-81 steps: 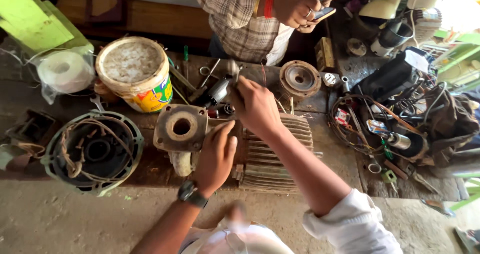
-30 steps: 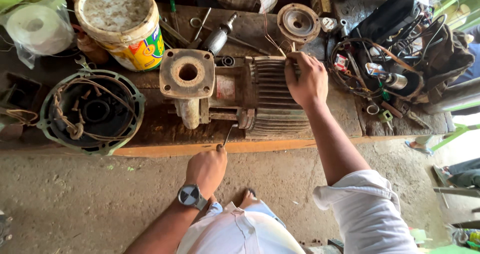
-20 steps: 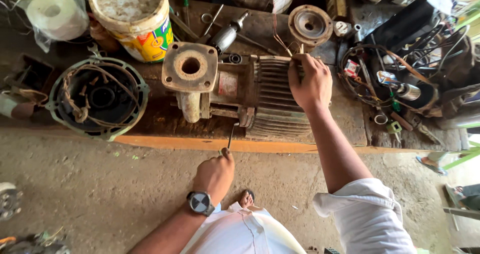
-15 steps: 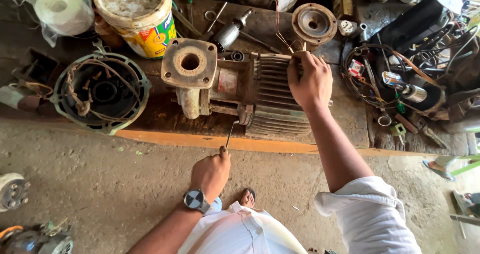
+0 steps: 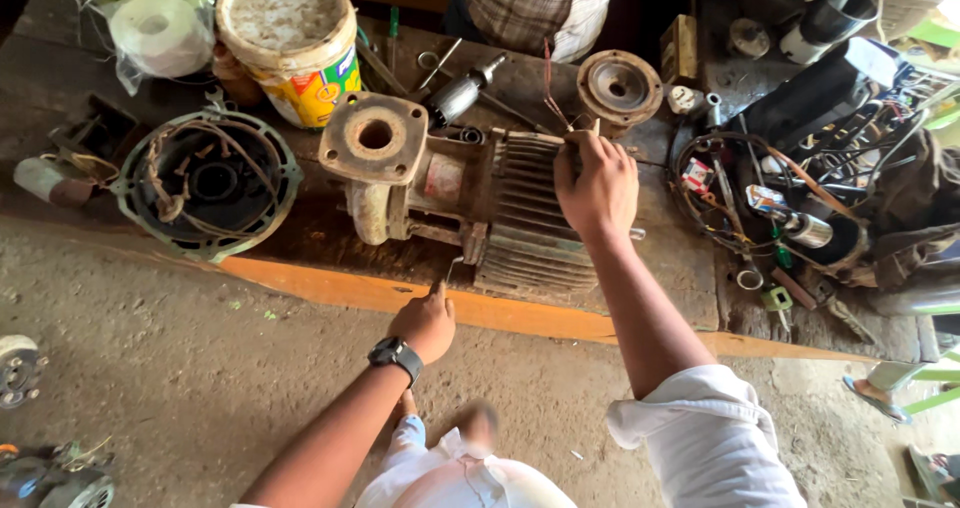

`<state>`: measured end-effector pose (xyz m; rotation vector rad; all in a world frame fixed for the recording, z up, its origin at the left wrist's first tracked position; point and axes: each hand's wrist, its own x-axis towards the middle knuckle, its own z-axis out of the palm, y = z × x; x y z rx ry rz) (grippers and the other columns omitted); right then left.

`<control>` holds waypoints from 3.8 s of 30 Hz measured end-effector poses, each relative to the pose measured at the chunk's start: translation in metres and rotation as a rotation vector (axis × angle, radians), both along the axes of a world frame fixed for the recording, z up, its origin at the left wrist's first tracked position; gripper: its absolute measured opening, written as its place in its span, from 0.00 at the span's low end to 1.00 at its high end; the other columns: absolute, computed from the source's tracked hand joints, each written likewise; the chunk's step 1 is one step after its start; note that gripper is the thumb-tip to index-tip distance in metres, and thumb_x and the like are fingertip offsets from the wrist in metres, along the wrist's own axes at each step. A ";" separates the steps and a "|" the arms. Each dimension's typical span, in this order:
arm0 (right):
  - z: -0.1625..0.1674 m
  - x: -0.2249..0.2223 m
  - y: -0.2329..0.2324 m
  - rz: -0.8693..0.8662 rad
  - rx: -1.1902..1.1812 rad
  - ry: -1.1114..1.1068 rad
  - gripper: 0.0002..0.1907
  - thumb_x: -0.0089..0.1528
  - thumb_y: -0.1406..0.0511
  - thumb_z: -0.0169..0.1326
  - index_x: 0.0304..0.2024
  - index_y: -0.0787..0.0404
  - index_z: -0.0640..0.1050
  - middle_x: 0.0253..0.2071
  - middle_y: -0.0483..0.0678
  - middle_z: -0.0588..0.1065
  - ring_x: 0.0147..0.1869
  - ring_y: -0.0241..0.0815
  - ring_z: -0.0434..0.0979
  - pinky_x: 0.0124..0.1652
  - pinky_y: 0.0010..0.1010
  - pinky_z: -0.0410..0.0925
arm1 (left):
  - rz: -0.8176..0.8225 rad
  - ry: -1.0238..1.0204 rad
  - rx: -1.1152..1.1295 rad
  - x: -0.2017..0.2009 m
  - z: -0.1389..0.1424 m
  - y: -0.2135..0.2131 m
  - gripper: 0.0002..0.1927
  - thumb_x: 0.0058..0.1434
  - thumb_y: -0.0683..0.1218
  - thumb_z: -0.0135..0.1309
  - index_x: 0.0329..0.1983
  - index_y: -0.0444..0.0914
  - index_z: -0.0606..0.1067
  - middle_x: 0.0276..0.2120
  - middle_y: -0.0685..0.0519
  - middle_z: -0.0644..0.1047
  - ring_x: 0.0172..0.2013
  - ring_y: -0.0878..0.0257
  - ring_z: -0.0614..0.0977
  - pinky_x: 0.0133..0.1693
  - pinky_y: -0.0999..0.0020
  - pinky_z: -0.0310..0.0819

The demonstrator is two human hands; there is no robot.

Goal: The person works on an electric water pump motor placed on a workshop bench, holding the pump housing steady while using a spanner to loosen and tighten bolts on the motor body. A coworker across the bench handles the pump's end cover and wiring while the person continues working on the fasteners.

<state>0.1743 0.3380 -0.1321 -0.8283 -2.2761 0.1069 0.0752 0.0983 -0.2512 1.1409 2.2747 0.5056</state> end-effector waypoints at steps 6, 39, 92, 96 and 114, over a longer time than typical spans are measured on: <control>-0.003 0.001 0.002 -0.016 -0.003 -0.005 0.06 0.65 0.63 0.56 0.41 0.58 0.79 0.38 0.50 0.78 0.47 0.53 0.77 0.47 0.45 0.66 | 0.011 0.021 -0.103 -0.003 0.000 -0.001 0.19 0.68 0.53 0.42 0.58 0.43 0.71 0.36 0.38 0.82 0.39 0.39 0.83 0.42 0.44 0.78; 0.016 -0.002 0.001 -0.039 -0.036 -0.062 0.14 0.62 0.55 0.57 0.40 0.58 0.81 0.40 0.51 0.78 0.49 0.54 0.75 0.49 0.45 0.65 | 0.161 -0.111 -0.034 -0.005 0.025 0.001 0.19 0.65 0.57 0.43 0.53 0.47 0.74 0.44 0.44 0.81 0.46 0.40 0.81 0.47 0.44 0.76; 0.025 -0.003 -0.014 -0.091 -0.016 0.220 0.06 0.67 0.68 0.52 0.46 0.62 0.75 0.39 0.56 0.78 0.42 0.59 0.77 0.41 0.44 0.69 | -0.538 0.367 0.473 -0.071 0.095 0.046 0.11 0.58 0.39 0.49 0.44 0.33 0.74 0.47 0.47 0.73 0.49 0.53 0.77 0.42 0.62 0.79; 0.015 -0.001 -0.012 -0.098 -0.019 0.233 0.04 0.68 0.69 0.52 0.44 0.62 0.75 0.38 0.56 0.78 0.43 0.60 0.77 0.41 0.45 0.69 | -0.574 0.420 0.465 -0.072 0.095 0.050 0.10 0.58 0.39 0.49 0.44 0.36 0.73 0.45 0.49 0.72 0.49 0.53 0.77 0.46 0.62 0.78; 0.023 0.005 -0.006 -0.067 -0.080 0.210 0.06 0.68 0.66 0.52 0.43 0.62 0.76 0.34 0.56 0.78 0.39 0.58 0.75 0.42 0.44 0.68 | -0.425 0.370 0.385 -0.061 0.086 0.057 0.08 0.56 0.40 0.56 0.39 0.35 0.76 0.44 0.47 0.75 0.44 0.50 0.81 0.41 0.58 0.80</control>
